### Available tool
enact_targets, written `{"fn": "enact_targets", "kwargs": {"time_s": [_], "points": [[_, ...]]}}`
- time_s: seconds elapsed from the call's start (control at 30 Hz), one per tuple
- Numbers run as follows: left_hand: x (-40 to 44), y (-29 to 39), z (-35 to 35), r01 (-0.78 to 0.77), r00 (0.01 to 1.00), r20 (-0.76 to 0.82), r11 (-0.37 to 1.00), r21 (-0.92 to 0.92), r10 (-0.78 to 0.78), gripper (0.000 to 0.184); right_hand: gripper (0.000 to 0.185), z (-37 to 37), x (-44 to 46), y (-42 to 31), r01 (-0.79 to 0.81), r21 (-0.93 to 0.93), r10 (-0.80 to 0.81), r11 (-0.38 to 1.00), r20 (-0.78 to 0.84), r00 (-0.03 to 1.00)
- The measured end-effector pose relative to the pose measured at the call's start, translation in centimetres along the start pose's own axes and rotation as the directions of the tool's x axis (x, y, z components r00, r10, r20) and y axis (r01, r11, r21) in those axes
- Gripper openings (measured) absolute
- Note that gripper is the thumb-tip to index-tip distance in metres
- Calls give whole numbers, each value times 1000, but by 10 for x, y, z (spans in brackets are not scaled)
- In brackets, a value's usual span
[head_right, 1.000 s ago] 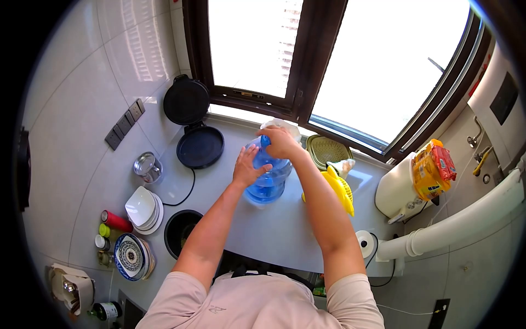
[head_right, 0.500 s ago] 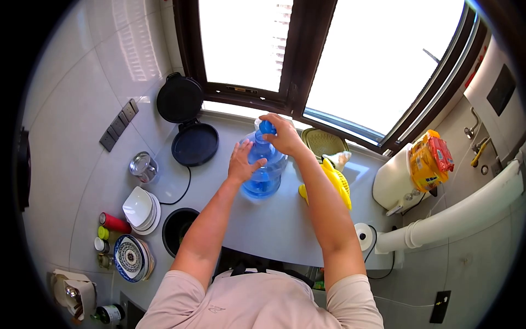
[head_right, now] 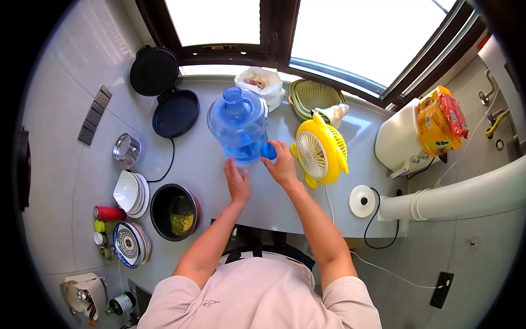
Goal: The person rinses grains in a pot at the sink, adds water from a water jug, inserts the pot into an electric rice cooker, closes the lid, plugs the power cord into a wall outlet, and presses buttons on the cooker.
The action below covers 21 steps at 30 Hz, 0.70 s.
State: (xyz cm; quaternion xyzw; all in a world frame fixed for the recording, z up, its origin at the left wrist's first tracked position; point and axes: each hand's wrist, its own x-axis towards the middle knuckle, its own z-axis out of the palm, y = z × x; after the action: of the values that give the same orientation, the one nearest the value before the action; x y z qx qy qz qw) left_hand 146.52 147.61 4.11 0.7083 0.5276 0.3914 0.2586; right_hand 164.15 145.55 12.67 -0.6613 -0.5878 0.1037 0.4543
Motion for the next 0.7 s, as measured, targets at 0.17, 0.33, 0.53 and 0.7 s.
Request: {"fn": "enact_targets", "kwargs": {"time_s": [0.17, 0.33, 0.53, 0.7], "points": [[-36, -28, 49, 221, 863, 468, 975, -16, -188, 76, 69, 49, -65, 81, -131, -94, 142, 987, 127, 982], [-49, -39, 59, 215, 821, 524, 973, 84, -227, 76, 72, 60, -92, 108, -139, -170, 170, 976, 182, 969], [-38, -51, 49, 247, 875, 402, 963, 108, -270, 70, 65, 54, -82, 99, -41, -217, 85, 975, 196, 977], [21, -59, 14, 272, 960, 67, 962, -1, -271, 59, 57, 66, -35, 52, -53, 138, 54, 989, -4, 999]]}}
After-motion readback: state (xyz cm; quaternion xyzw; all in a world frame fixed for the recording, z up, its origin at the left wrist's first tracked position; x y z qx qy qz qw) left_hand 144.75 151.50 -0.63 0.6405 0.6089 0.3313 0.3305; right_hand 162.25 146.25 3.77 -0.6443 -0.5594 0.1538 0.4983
